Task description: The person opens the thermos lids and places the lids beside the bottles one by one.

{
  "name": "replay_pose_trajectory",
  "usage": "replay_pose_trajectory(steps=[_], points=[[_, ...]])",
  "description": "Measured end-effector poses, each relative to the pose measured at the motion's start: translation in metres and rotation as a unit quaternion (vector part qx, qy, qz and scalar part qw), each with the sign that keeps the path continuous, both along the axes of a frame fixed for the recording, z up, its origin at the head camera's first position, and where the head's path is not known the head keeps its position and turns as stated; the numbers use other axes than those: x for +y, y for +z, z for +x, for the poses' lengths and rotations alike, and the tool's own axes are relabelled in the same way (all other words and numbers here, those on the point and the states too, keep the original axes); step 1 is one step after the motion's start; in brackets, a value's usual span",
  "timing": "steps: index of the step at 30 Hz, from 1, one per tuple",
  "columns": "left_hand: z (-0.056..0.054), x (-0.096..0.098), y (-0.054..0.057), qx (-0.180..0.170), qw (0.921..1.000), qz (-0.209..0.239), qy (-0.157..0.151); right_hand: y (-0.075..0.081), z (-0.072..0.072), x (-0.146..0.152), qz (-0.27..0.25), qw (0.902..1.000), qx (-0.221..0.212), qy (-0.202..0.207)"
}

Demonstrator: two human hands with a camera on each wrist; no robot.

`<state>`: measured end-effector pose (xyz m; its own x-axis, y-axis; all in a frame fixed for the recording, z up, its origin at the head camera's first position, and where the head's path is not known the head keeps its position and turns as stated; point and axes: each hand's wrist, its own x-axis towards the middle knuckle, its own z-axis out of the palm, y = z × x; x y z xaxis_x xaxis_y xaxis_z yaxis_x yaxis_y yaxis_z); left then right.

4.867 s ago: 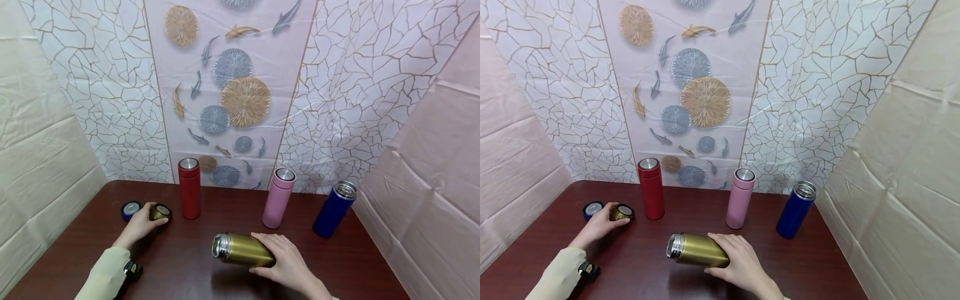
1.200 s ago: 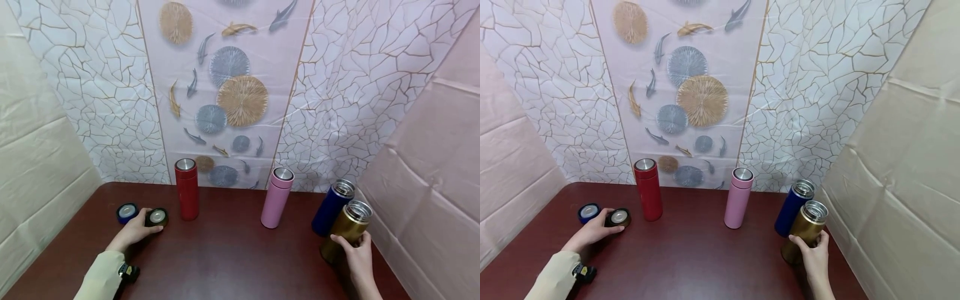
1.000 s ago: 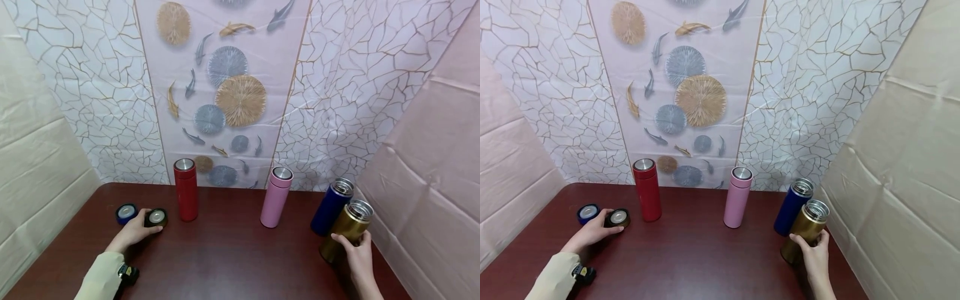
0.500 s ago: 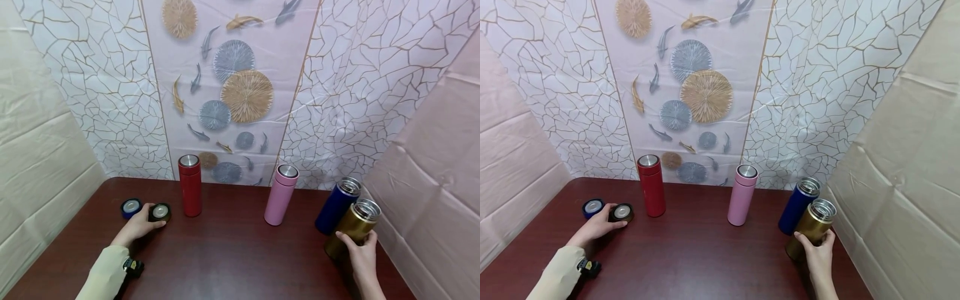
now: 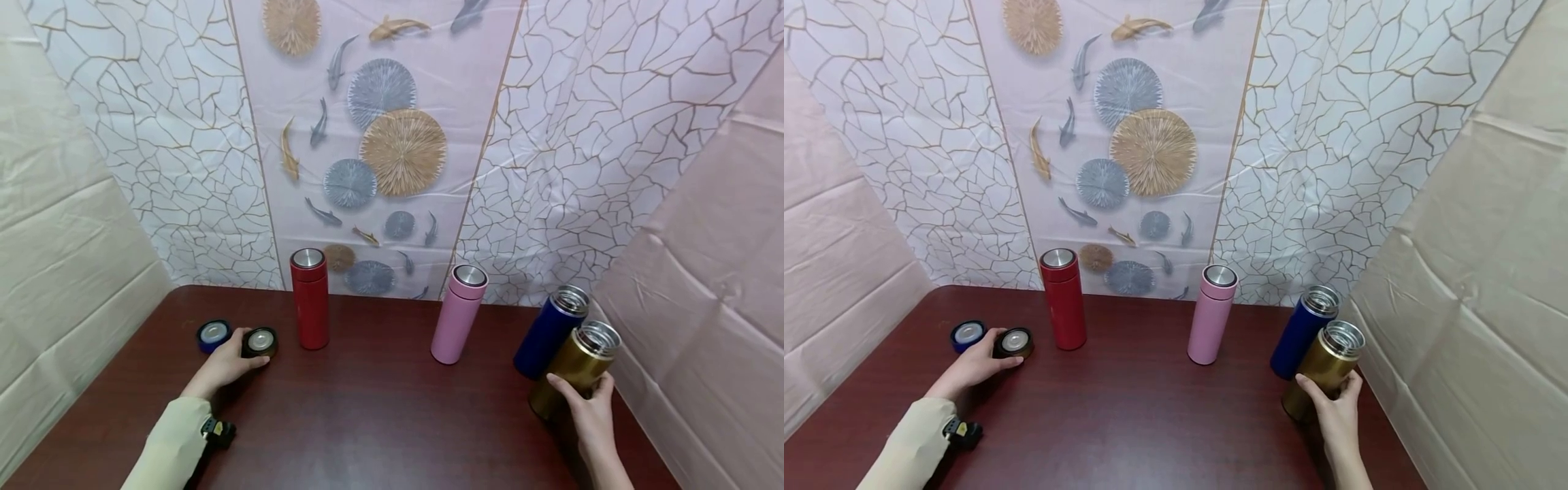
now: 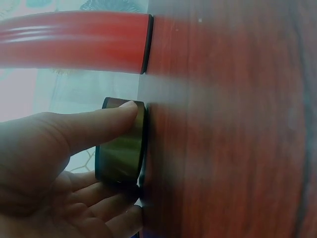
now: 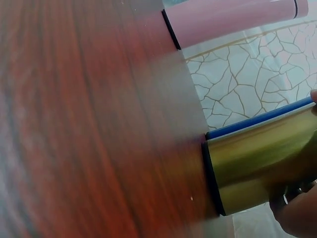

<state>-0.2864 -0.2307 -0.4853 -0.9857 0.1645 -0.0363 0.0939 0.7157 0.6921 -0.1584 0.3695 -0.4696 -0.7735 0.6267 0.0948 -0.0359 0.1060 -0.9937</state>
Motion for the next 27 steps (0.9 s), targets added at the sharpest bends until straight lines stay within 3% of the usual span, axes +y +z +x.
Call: replay_pose_trajectory(steps=[16,20,23,27], points=[[-0.004,0.000,0.002,-0.007,0.9999,0.013,0.000,0.006,0.000,-0.006,-0.052,0.9971,0.054,-0.013],[0.001,-0.003,0.017,-0.017,0.9992,0.034,-0.009,0.018,0.005,-0.010,-0.078,0.9885,0.128,-0.015],[0.006,-0.001,0.035,-0.001,0.9989,0.045,-0.016,0.034,0.009,-0.014,-0.079,0.9748,0.209,-0.007],[0.013,0.001,0.061,0.037,0.9978,0.054,-0.009,0.058,0.016,-0.018,-0.039,0.9563,0.289,-0.014]])
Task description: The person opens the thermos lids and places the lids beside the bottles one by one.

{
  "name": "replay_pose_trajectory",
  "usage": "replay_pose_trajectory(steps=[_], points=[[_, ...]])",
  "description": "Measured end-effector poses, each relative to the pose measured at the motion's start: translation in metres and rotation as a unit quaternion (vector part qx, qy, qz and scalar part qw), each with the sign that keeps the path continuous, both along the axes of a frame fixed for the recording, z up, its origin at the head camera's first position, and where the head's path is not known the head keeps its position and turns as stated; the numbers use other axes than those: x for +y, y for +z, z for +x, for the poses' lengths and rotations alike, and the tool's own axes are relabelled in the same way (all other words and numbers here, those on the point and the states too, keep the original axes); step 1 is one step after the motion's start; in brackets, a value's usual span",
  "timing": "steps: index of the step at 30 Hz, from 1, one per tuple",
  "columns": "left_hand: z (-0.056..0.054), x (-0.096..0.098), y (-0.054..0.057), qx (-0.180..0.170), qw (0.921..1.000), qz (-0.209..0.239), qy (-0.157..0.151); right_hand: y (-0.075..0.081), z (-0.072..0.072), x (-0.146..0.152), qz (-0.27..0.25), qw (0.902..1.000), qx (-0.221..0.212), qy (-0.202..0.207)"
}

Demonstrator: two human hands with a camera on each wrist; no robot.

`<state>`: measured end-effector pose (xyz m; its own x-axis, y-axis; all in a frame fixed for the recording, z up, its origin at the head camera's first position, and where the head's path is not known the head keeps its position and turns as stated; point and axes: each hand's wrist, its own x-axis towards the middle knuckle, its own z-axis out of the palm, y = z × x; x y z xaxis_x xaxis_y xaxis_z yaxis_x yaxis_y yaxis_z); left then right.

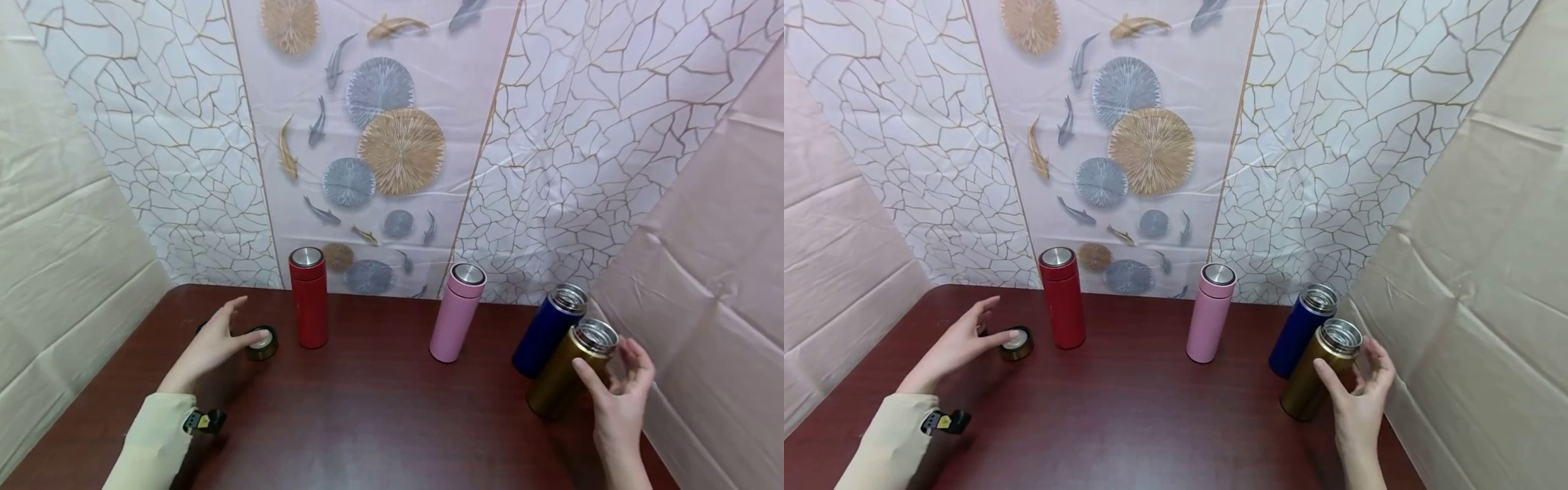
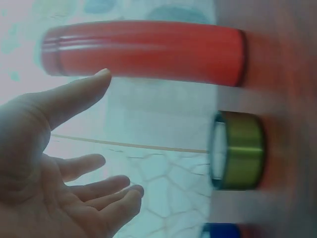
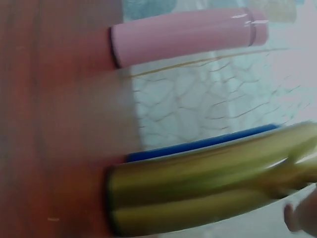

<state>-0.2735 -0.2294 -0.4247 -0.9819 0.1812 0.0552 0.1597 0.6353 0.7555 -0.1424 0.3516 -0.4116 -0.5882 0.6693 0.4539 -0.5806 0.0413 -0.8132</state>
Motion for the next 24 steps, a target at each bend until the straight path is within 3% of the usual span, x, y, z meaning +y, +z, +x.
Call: replay_pose_trajectory(steps=[4,7,10,15,18,24], points=[[0.009,-0.003,0.017,0.031,0.9994,0.007,0.012,0.018,0.007,-0.006,0.022,0.9974,0.057,-0.037],[0.014,-0.005,0.024,0.046,0.9987,0.006,0.022,0.025,0.009,-0.015,0.028,0.9931,0.108,-0.036],[0.017,-0.006,0.029,0.056,0.9981,0.008,0.026,0.029,0.008,-0.031,0.062,0.9885,0.128,-0.051],[0.021,-0.004,0.034,0.062,0.9977,0.016,0.022,0.034,0.003,-0.063,0.153,0.9808,0.072,-0.097],[0.023,-0.002,0.035,0.069,0.9972,0.019,0.022,0.031,-0.004,-0.079,0.199,0.9753,0.051,-0.082],[0.025,0.003,0.040,0.075,0.9963,0.038,0.014,0.032,-0.015,-0.119,0.276,0.9580,0.065,-0.039]])
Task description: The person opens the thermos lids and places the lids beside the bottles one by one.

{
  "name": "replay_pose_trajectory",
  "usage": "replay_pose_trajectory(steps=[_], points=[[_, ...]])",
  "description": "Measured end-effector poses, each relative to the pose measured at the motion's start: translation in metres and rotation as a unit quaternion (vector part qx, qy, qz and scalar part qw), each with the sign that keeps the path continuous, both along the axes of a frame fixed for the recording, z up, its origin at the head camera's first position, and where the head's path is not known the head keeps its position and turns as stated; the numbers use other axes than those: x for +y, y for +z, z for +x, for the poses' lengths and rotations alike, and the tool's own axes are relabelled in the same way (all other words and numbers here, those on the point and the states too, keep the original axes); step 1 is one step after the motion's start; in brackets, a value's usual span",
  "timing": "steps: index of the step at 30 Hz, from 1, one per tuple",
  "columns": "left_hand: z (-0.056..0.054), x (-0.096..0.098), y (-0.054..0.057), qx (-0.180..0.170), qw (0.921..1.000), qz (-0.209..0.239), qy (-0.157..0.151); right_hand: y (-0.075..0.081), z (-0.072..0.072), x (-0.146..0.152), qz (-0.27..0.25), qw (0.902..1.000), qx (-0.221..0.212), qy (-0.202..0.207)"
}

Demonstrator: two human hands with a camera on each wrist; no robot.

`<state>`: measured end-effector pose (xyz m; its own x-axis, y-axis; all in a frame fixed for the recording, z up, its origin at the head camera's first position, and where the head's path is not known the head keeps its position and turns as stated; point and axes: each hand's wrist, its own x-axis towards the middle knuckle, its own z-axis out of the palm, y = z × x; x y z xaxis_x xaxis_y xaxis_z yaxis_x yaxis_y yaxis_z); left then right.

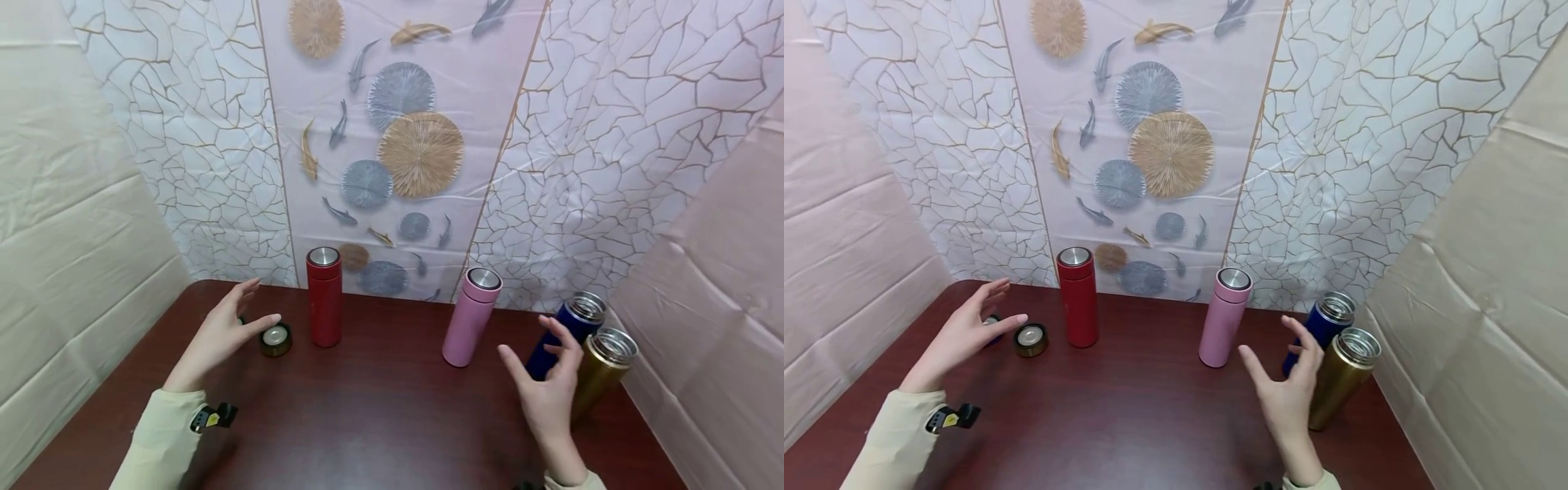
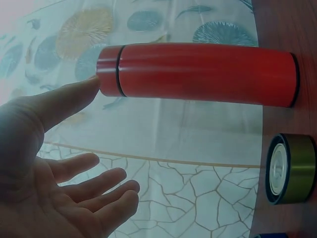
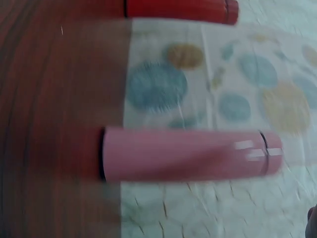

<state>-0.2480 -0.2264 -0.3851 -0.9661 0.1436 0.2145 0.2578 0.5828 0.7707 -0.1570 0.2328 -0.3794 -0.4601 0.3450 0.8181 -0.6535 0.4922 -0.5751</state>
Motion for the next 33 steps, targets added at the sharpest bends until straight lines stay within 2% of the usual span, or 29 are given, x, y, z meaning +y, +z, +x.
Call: replay_pose_trajectory(steps=[5,12,17,19,21,26,33], points=[[0.002,0.002,0.003,0.003,1.0000,0.003,-0.003,-0.006,-0.017,-0.032,0.044,0.9977,-0.001,0.052],[0.002,0.003,0.007,0.012,0.9999,0.009,-0.002,-0.008,-0.037,-0.078,0.051,0.9888,-0.051,0.131],[0.004,0.005,0.008,0.008,0.9998,0.015,-0.005,-0.008,-0.050,-0.105,0.084,0.9811,-0.067,0.161],[0.004,0.006,0.007,0.012,0.9998,0.016,-0.004,-0.009,-0.055,-0.113,0.084,0.9776,-0.087,0.172],[0.004,0.006,0.007,0.019,0.9997,0.016,-0.003,-0.017,-0.066,-0.119,0.078,0.9737,-0.110,0.184],[0.003,0.008,0.005,0.030,0.9994,0.016,-0.005,-0.043,-0.099,-0.129,0.062,0.9593,-0.178,0.210],[0.003,0.008,0.004,0.030,0.9994,0.018,-0.005,-0.051,-0.122,-0.154,0.061,0.9329,-0.253,0.249]])
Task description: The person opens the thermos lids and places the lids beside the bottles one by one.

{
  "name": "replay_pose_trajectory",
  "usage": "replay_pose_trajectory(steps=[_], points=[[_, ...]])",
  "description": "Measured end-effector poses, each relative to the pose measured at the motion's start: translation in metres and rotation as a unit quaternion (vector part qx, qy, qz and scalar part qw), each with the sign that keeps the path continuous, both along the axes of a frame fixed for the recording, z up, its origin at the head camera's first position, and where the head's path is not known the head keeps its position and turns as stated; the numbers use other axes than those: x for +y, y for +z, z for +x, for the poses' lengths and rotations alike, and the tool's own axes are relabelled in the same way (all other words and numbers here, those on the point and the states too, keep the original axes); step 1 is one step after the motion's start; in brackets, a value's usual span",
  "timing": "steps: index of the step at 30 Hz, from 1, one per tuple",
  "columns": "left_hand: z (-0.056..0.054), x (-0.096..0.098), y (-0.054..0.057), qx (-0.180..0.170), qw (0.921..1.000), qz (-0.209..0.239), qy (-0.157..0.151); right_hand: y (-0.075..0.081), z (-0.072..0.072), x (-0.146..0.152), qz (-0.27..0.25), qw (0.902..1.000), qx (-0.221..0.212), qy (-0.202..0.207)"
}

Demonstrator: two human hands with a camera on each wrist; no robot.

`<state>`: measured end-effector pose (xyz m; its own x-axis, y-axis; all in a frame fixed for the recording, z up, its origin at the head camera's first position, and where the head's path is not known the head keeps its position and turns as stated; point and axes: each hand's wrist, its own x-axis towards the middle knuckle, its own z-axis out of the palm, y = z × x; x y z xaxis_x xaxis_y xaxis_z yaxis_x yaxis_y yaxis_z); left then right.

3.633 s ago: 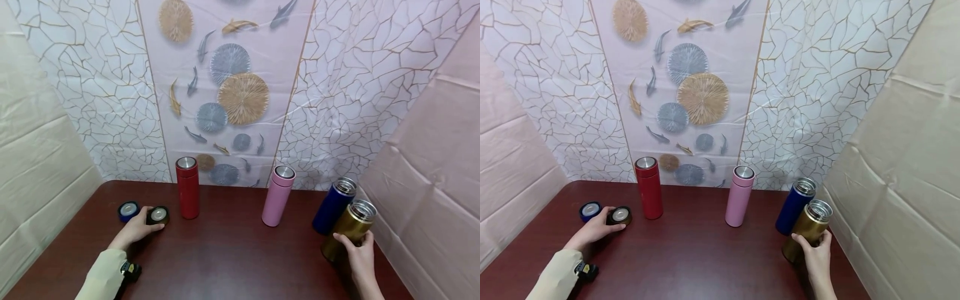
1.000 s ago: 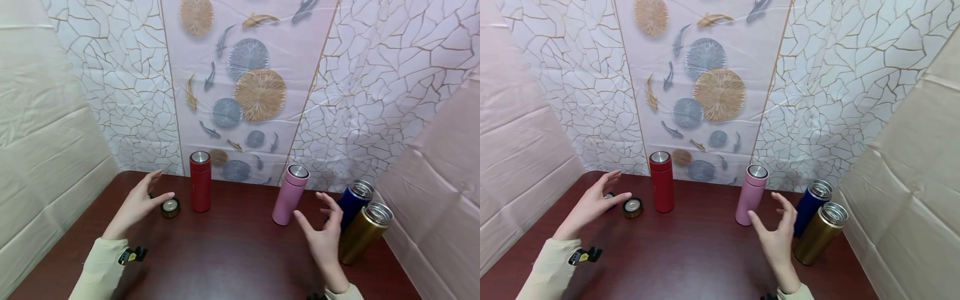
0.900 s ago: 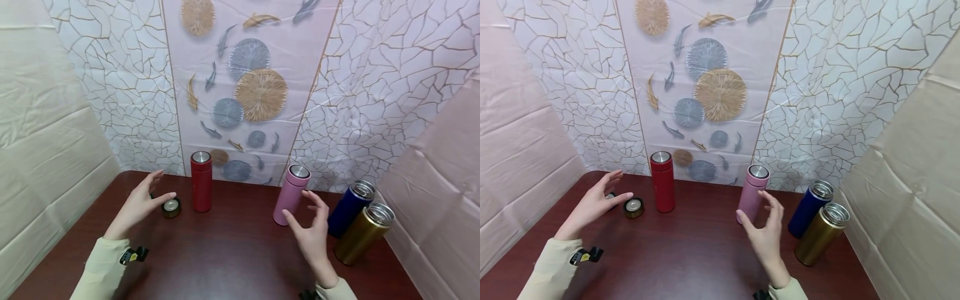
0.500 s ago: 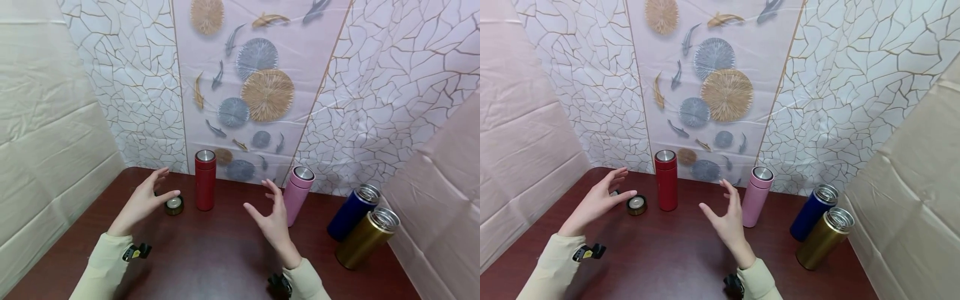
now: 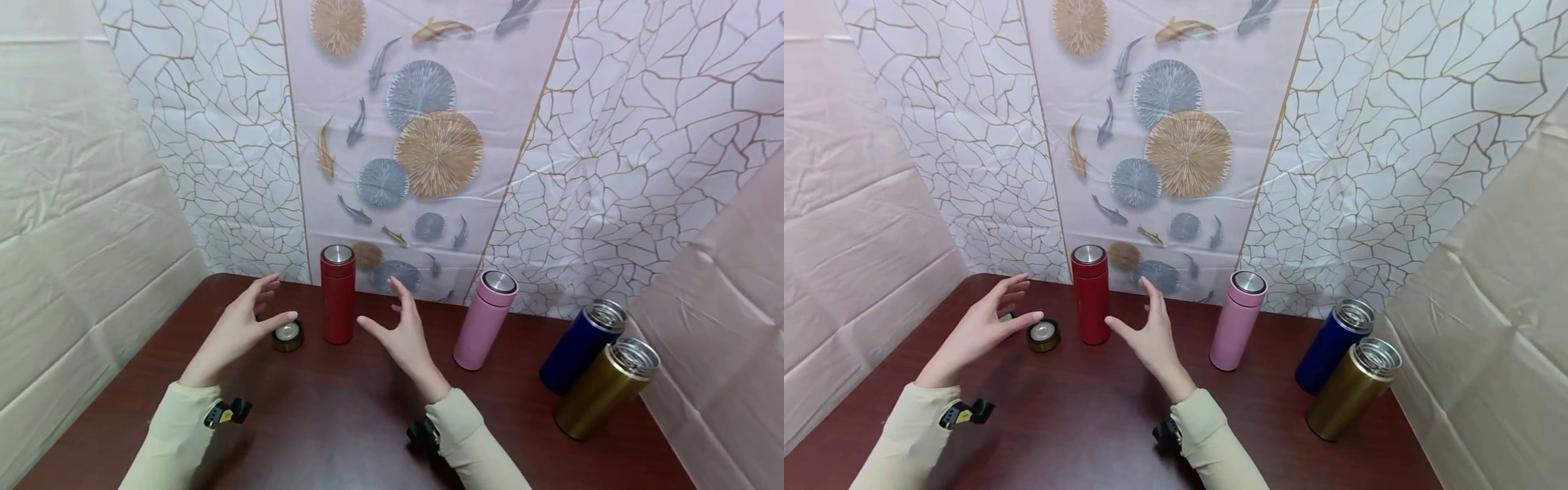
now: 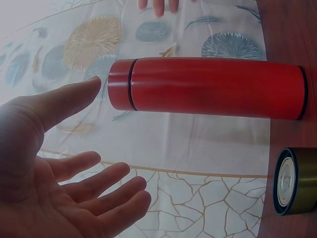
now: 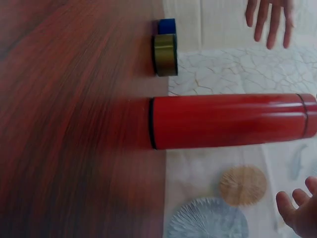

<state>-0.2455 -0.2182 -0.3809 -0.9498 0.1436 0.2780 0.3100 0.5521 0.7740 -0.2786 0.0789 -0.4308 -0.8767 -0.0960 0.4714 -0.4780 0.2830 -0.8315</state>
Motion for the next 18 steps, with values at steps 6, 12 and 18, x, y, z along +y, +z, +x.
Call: replay_pose_trajectory(steps=[6,12,18], points=[[0.001,-0.001,0.001,0.001,1.0000,-0.004,-0.002,-0.002,-0.015,-0.023,0.036,0.9983,-0.044,0.011],[0.003,-0.002,0.001,0.004,0.9999,-0.009,0.002,-0.008,-0.028,-0.042,0.043,0.9964,-0.072,0.011],[-0.001,-0.001,-0.002,0.011,0.9997,-0.023,0.006,-0.014,-0.041,-0.054,0.021,0.9961,-0.084,0.016]])
